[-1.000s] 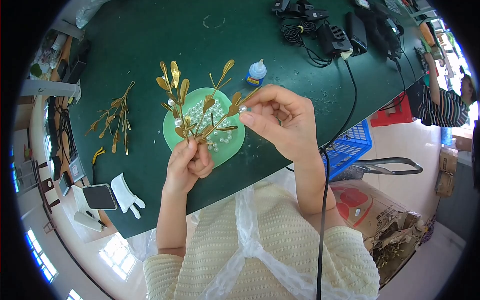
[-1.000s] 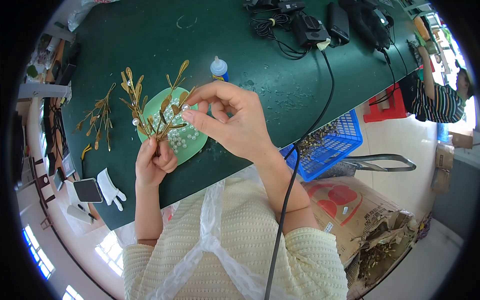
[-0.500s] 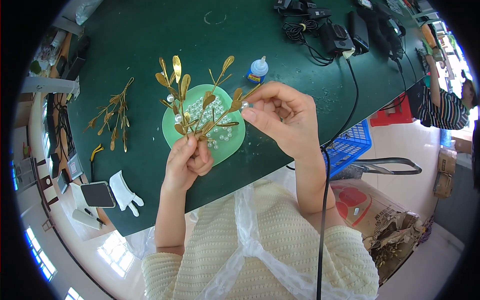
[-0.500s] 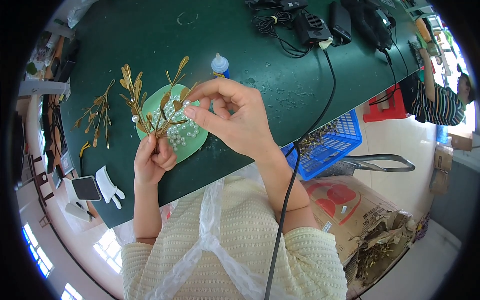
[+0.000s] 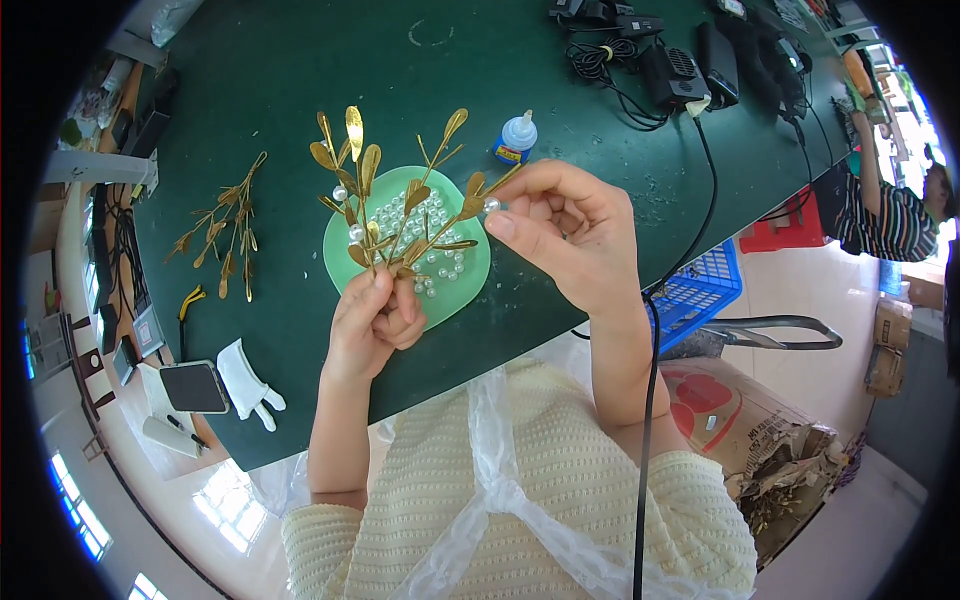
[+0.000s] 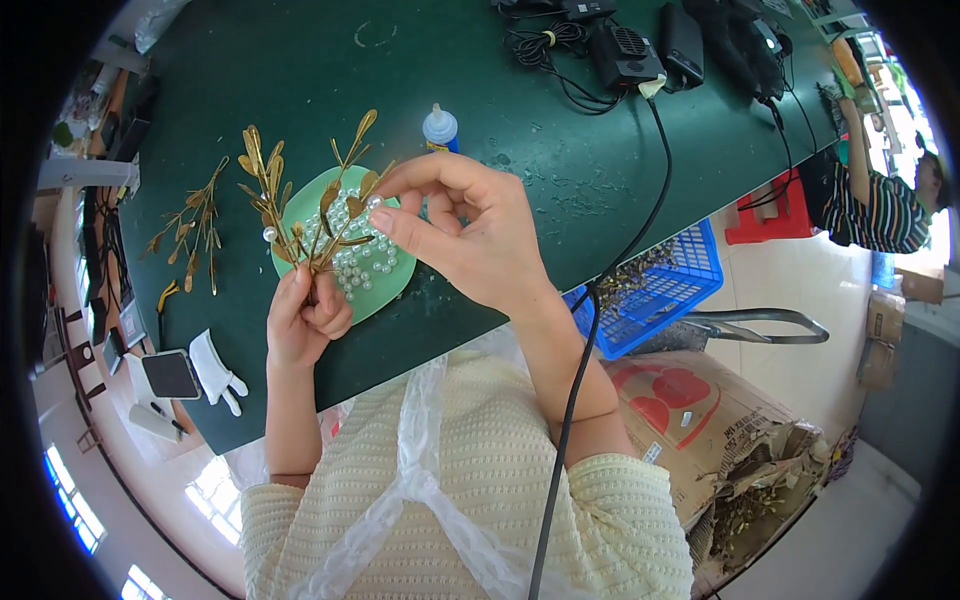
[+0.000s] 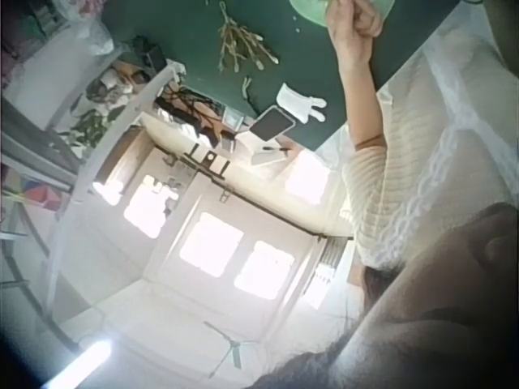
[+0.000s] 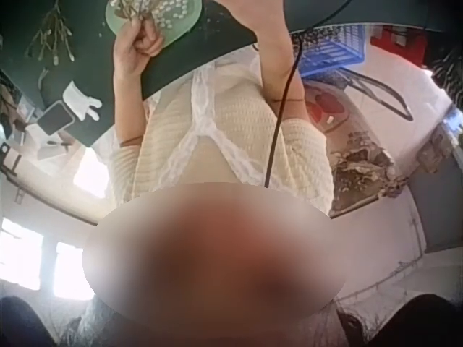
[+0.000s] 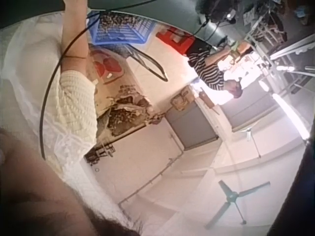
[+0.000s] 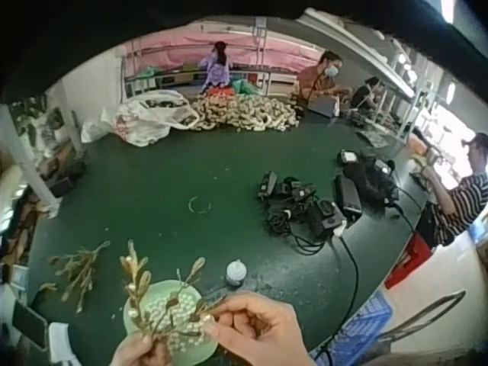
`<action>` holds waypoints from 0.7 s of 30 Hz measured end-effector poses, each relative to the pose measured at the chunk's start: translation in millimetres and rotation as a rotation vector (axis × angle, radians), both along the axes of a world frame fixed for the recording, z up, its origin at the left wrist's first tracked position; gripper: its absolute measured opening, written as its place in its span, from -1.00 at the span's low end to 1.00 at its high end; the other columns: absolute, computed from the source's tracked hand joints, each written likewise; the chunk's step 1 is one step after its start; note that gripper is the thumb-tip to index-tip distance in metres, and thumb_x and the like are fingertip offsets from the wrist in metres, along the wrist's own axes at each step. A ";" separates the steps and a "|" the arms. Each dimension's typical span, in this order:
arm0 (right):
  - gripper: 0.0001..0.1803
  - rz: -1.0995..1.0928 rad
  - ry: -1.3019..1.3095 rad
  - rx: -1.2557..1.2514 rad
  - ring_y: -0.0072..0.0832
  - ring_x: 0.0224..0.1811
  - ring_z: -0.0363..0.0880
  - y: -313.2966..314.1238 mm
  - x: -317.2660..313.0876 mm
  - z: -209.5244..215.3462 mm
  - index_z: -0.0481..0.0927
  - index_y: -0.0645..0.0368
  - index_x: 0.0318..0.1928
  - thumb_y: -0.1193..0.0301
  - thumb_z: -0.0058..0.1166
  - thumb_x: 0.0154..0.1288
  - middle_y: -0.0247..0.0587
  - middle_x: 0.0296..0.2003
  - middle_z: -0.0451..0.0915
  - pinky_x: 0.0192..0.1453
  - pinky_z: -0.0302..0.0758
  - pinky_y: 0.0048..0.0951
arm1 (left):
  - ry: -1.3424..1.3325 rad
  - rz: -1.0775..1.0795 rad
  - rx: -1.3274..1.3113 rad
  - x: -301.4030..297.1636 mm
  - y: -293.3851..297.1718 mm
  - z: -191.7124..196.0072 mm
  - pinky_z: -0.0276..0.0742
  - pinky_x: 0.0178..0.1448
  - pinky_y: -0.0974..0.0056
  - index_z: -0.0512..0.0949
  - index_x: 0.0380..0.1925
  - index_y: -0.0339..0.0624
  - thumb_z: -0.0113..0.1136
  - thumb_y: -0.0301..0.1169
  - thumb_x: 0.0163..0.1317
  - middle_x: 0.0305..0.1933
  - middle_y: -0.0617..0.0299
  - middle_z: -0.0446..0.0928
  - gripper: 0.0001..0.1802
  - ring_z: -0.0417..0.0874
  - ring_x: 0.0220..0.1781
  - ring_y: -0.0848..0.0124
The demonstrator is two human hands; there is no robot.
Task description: The person applies glue from a bottle onto the leaves of a gold-colored branch and presses pearls from a dish onto the glue. This process is repeated as the person attaches additional pearls one by one to different spots on the branch.
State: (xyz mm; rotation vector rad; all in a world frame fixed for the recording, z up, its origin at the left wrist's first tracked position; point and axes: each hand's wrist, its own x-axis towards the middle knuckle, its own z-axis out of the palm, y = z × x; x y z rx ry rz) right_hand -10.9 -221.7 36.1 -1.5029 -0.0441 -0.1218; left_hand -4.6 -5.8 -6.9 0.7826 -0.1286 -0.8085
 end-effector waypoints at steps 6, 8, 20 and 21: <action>-0.80 -0.020 -0.017 0.016 -0.86 -0.63 0.17 -1.0 1.8 -4.5 0.54 0.26 -0.32 0.55 0.20 -0.04 -0.46 -0.56 0.44 -0.56 0.10 -0.82 | 0.006 0.003 0.007 1.0 0.6 -0.5 -0.22 -0.69 0.43 0.33 -0.59 -0.25 -0.30 -0.14 0.32 -0.80 0.49 -0.09 -0.55 -0.10 -0.78 0.63; -0.79 -0.048 -0.035 0.030 -0.88 -0.70 0.05 -0.7 1.9 -5.5 0.57 0.19 -0.33 0.50 0.22 -0.07 -0.48 -0.59 0.44 -0.64 0.01 -0.81 | 0.005 0.009 0.005 1.3 0.3 -0.3 -0.22 -0.69 0.43 0.33 -0.59 -0.25 -0.30 -0.14 0.33 -0.80 0.49 -0.09 -0.55 -0.11 -0.78 0.63; -0.29 -0.469 -0.084 -0.316 -0.66 -0.42 0.22 -32.3 17.6 -45.1 0.22 0.18 0.11 0.46 0.25 -0.11 -0.26 -0.16 0.28 -0.29 0.27 -0.63 | 0.051 0.060 -0.105 1.4 0.6 1.0 -0.24 -0.77 0.46 0.28 -0.59 -0.19 -0.39 -0.16 0.34 -0.84 0.46 -0.09 -0.57 -0.13 -0.83 0.64; -0.29 -0.466 -0.087 -0.315 -0.66 -0.42 0.22 -32.0 18.5 -49.1 0.22 0.18 0.11 0.46 0.25 -0.11 -0.26 -0.16 0.28 -0.29 0.27 -0.63 | 0.048 0.064 -0.106 1.6 0.8 1.2 -0.24 -0.77 0.46 0.28 -0.59 -0.19 -0.39 -0.16 0.34 -0.84 0.46 -0.09 -0.57 -0.13 -0.83 0.64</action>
